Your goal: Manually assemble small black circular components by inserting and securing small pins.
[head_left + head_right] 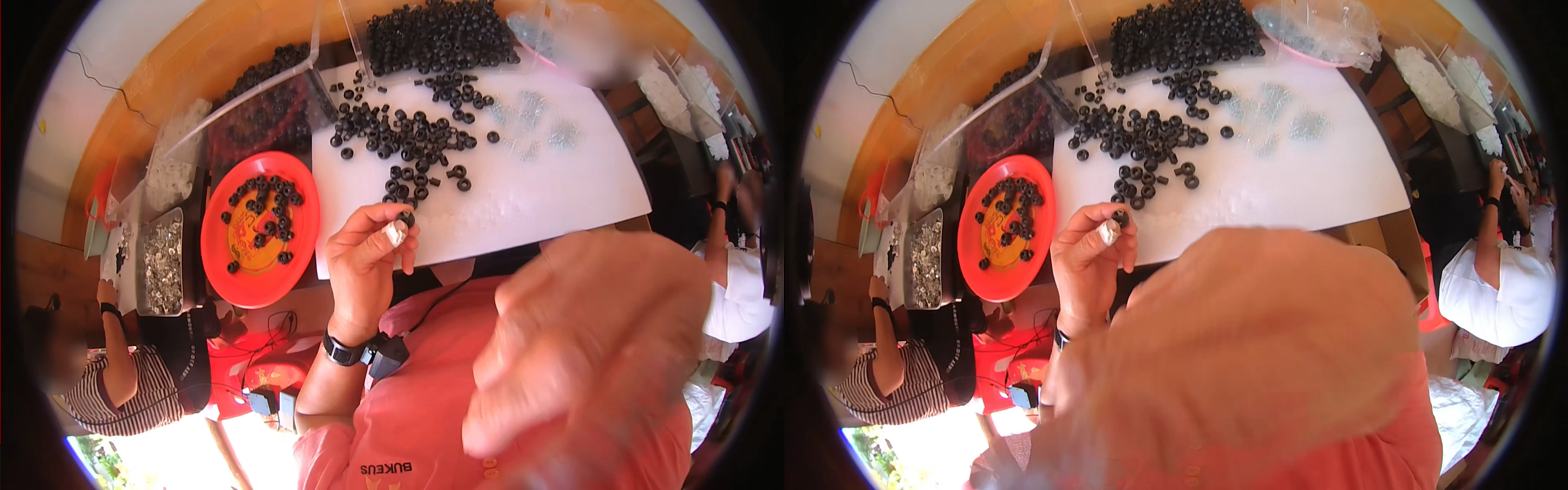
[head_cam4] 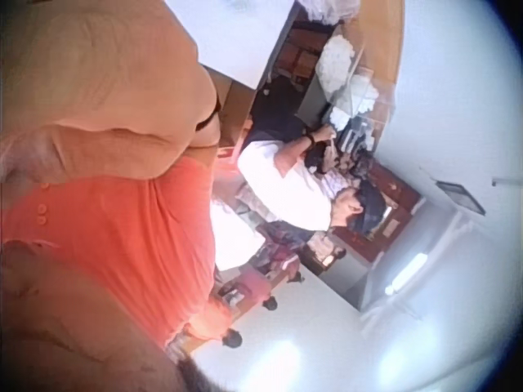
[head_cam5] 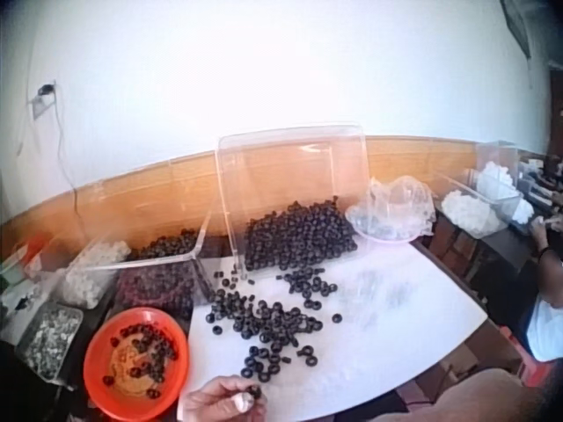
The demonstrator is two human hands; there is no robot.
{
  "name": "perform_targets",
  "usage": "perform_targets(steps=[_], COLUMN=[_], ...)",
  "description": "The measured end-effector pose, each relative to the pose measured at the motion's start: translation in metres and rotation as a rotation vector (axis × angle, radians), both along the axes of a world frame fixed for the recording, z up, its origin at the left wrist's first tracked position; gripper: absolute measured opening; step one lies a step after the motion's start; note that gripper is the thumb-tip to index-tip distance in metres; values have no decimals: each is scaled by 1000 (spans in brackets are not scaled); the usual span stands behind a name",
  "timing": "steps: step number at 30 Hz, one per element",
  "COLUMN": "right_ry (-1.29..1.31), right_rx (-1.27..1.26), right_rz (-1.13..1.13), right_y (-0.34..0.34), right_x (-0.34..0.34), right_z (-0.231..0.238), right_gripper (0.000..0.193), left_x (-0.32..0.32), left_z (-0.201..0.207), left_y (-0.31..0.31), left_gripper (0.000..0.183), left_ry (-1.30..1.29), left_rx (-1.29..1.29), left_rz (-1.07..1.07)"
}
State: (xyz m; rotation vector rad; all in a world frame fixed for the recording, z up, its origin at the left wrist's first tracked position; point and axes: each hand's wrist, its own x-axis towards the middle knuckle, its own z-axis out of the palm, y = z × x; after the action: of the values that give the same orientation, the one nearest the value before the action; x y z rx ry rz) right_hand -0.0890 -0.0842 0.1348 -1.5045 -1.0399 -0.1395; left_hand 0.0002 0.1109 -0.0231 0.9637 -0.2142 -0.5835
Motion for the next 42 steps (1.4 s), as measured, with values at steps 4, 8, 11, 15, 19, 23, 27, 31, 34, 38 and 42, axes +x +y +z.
perform_targets(steps=[4,8,11,15,19,23,27,31,34,38,42], right_ry=[75,117,85,139,254,73,-5,-440,-372,-395,-495], right_rx=[-133,-280,-410,-434,-351,-731,-396,-885,-1036,-1104,-1118], right_rz=[140,310,440,161,309,520,-869,-1160,-1095,-1068,-1081], right_y=[-6,-6,-20,-33,-25,-6,-12,-13,-8,-11,-16], right_x=[0,19,-10,-31,-6,31,32,52,59,64,49], right_z=[12,13,26,26,4,-2,-70,-118,-129,-132,-121], right_gripper=[20,21,22,14,13,9,9,8,7,6,5], left_x=[0,3,-5,-3,0,2,-1,-1,-3,-5,-4], left_z=[-6,-7,-4,-4,-12,-14,-11,-10,-5,-7,-5], left_y=[-3,17,-9,-7,1,10,3,3,0,1,0], left_gripper=[24,23,22,25,25,24,22,21,21,21,20], left_ry=[-74,-159,-116,-133,-192,-158,-145,-145,-136,-126,-116], left_rx=[-20,-41,-89,-80,-54,-130,-167,-155,-122,-86,-70], left_rz=[0,70,-11,1,64,86,69,38,72,37,47])
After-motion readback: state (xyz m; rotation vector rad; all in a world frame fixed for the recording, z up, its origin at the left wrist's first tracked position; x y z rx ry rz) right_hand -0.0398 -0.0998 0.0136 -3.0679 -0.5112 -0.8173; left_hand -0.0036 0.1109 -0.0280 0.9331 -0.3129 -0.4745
